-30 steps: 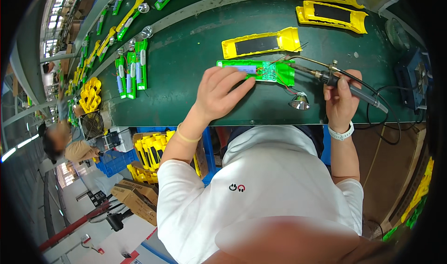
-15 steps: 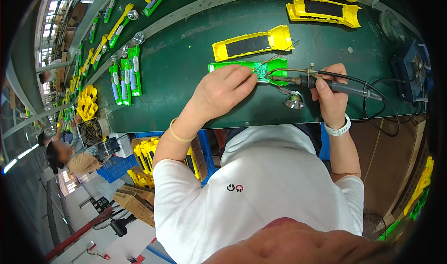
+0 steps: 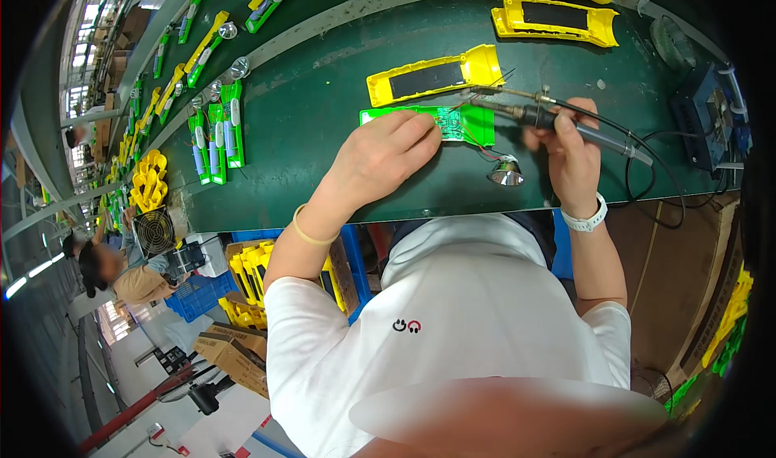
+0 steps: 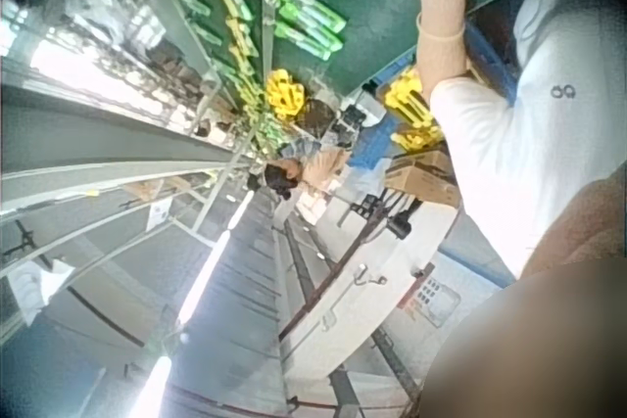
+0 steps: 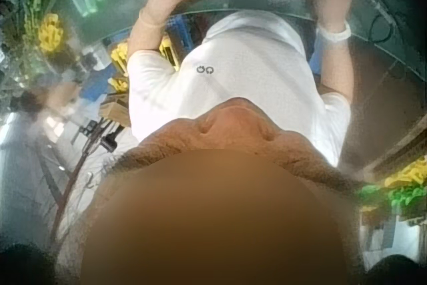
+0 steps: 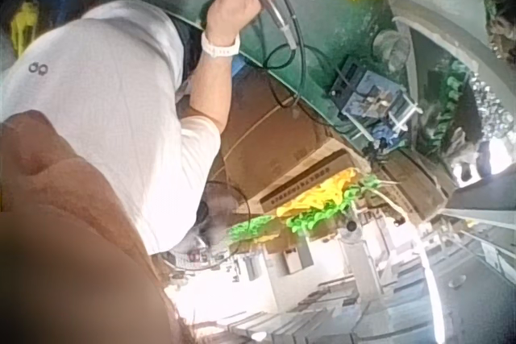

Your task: Assembling electronic components and soldering circuit boards into flashlight housings on a factory production line.

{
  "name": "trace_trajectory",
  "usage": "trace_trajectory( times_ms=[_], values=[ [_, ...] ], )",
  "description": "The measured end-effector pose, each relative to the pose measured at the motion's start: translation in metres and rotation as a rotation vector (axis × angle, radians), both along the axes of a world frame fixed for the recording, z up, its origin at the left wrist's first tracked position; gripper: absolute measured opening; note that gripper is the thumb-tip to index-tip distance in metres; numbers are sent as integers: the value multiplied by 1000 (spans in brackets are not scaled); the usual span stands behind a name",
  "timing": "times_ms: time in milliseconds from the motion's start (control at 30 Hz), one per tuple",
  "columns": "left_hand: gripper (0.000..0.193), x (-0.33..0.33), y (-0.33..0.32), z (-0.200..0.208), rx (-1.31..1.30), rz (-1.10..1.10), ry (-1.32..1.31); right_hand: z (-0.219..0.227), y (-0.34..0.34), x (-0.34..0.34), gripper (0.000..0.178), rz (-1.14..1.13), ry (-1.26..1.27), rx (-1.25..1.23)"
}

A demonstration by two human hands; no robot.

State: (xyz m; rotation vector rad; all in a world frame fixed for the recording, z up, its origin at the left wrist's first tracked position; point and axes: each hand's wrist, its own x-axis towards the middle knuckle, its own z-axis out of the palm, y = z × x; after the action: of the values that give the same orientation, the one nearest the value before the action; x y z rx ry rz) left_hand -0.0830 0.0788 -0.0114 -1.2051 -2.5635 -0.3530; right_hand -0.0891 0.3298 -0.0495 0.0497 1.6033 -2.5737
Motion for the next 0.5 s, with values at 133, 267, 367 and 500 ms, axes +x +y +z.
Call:
trace_trajectory(
  times_ms=[133, 267, 367, 500],
  values=[
    [19, 1, 1, -1, 21, -8, 3, -1, -11, -22, 17, -13, -78, -250],
    [27, 1, 10, 5, 216, 142, -163, -1, -26, -41, 15, 22, -4, -373],
    [32, -8, 30, 1, 237, 350, -213, 8, -29, -35, 16, 135, 61, -444],
    [16, -27, 51, -19, 356, 367, -244, 25, -34, -44, 22, 173, 141, -535]
  ],
)
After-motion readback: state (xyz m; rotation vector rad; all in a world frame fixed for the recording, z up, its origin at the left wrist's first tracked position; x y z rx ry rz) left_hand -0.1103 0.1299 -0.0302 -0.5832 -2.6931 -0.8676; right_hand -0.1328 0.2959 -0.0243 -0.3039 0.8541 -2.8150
